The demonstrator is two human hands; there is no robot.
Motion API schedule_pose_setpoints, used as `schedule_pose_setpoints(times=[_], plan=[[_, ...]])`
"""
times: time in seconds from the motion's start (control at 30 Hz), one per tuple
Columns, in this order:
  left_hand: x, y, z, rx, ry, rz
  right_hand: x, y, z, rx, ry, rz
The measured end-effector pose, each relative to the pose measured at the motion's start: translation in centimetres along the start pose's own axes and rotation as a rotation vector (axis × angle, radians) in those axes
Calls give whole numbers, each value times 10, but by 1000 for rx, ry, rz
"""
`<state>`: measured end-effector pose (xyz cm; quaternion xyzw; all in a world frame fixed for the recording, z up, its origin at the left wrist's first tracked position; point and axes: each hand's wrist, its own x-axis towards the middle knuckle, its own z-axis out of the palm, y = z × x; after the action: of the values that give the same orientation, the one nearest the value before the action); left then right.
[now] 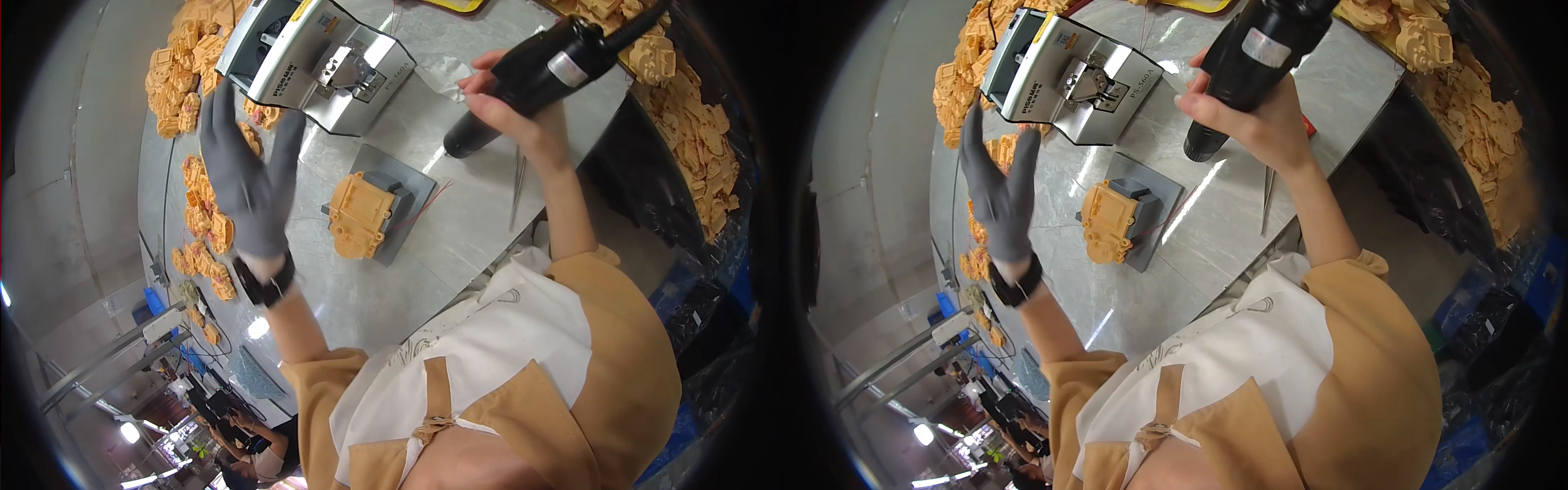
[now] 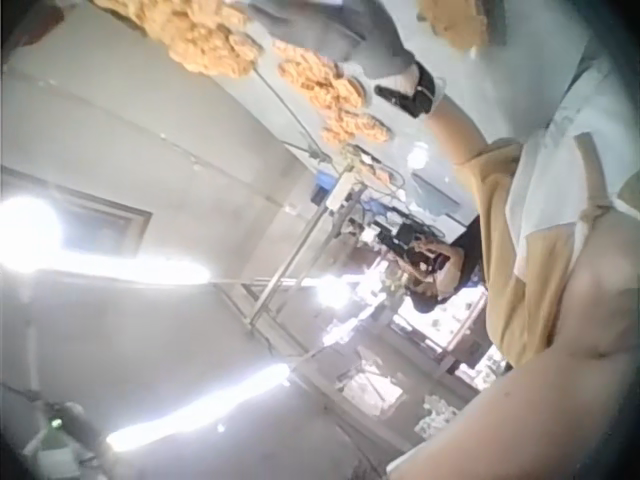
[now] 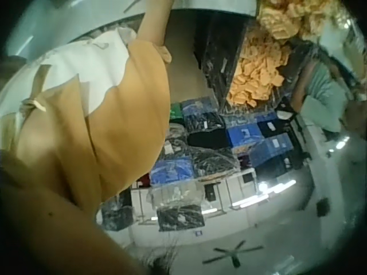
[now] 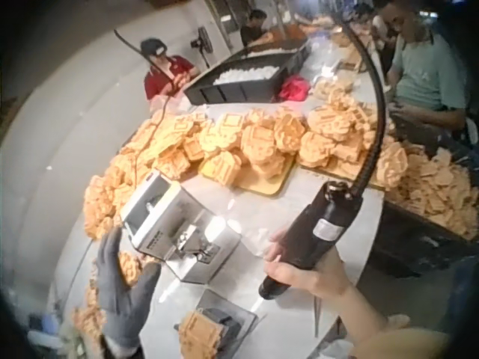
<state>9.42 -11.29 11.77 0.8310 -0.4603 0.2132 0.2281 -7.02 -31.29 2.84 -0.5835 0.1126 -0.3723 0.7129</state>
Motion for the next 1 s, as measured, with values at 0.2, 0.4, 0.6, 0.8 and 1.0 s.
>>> schedule_pose_setpoints(times=[0.2,0.4,0.6,0.8,1.0], plan=[[64,-33,36,323,-345,59,-17,-28,-28,-285,-299,102],[65,-63,36,100,-359,112,-14,-27,-26,-48,-277,-84],[108,-86,21,-92,-596,-324,45,-50,16,333,-139,-192],[131,-98,7,-223,-720,-365,111,-71,88,676,-33,-206],[135,-105,7,-148,-737,-421,129,-57,134,547,-73,-259]])
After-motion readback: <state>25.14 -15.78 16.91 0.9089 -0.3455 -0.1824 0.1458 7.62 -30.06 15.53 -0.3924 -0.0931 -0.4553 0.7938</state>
